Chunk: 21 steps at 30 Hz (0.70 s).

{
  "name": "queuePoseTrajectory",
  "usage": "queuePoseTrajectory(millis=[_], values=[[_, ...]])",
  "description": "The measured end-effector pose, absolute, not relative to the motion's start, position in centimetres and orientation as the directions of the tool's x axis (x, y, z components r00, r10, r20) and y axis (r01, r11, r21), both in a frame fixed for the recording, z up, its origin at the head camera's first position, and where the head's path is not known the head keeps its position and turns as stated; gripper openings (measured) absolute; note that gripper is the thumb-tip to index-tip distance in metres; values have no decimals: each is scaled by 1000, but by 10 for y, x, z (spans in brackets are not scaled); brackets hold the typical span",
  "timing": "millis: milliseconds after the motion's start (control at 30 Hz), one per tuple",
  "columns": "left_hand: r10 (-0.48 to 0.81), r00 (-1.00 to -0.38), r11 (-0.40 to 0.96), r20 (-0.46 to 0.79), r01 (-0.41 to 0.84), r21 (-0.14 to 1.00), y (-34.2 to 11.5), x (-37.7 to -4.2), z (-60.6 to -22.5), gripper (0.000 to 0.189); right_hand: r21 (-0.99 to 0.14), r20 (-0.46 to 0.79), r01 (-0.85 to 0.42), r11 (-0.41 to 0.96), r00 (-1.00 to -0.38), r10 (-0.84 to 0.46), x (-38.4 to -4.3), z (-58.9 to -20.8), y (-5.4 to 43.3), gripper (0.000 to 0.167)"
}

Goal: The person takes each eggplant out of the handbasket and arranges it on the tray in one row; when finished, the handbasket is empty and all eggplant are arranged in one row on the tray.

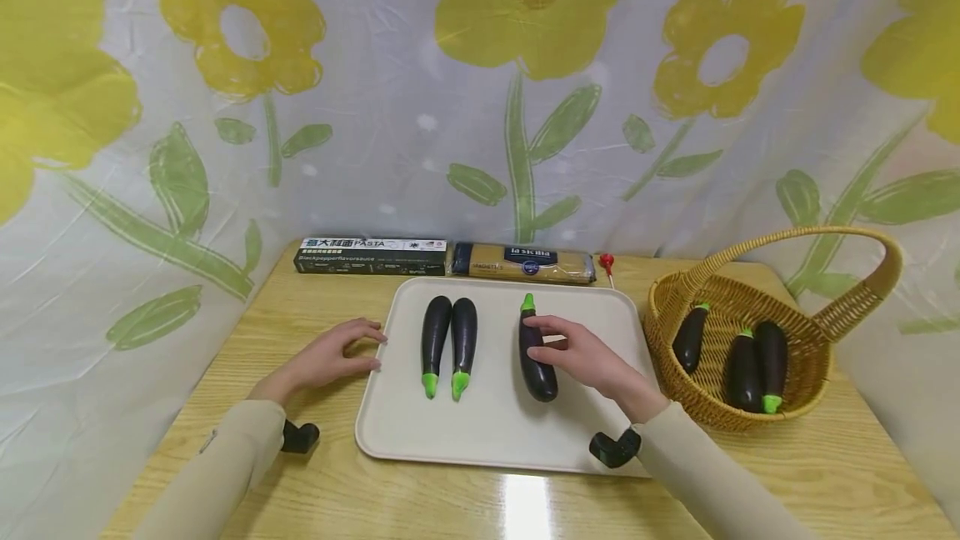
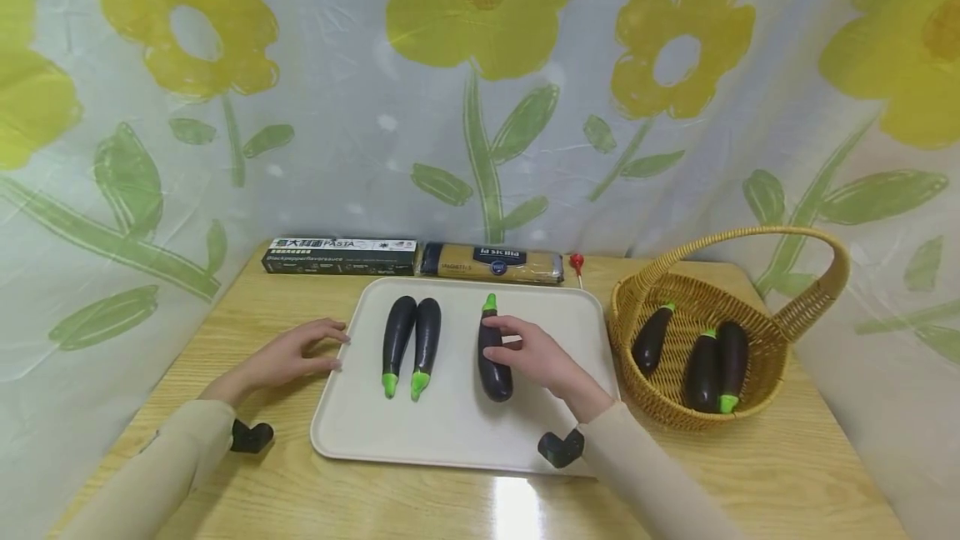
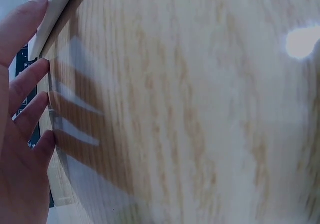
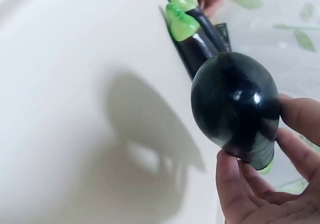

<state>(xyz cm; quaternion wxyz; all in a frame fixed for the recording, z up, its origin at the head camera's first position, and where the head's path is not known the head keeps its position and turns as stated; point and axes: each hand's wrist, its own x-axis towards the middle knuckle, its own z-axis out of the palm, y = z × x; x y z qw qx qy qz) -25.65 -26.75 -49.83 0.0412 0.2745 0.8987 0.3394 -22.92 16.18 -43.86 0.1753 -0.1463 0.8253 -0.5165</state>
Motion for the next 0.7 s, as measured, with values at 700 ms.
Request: queuePoseTrajectory(millis=[700], values=[[515, -852, 620, 93, 446, 646, -269, -257, -500, 38, -867, -165, -40, 497, -918, -360, -252, -461, 99, 46]])
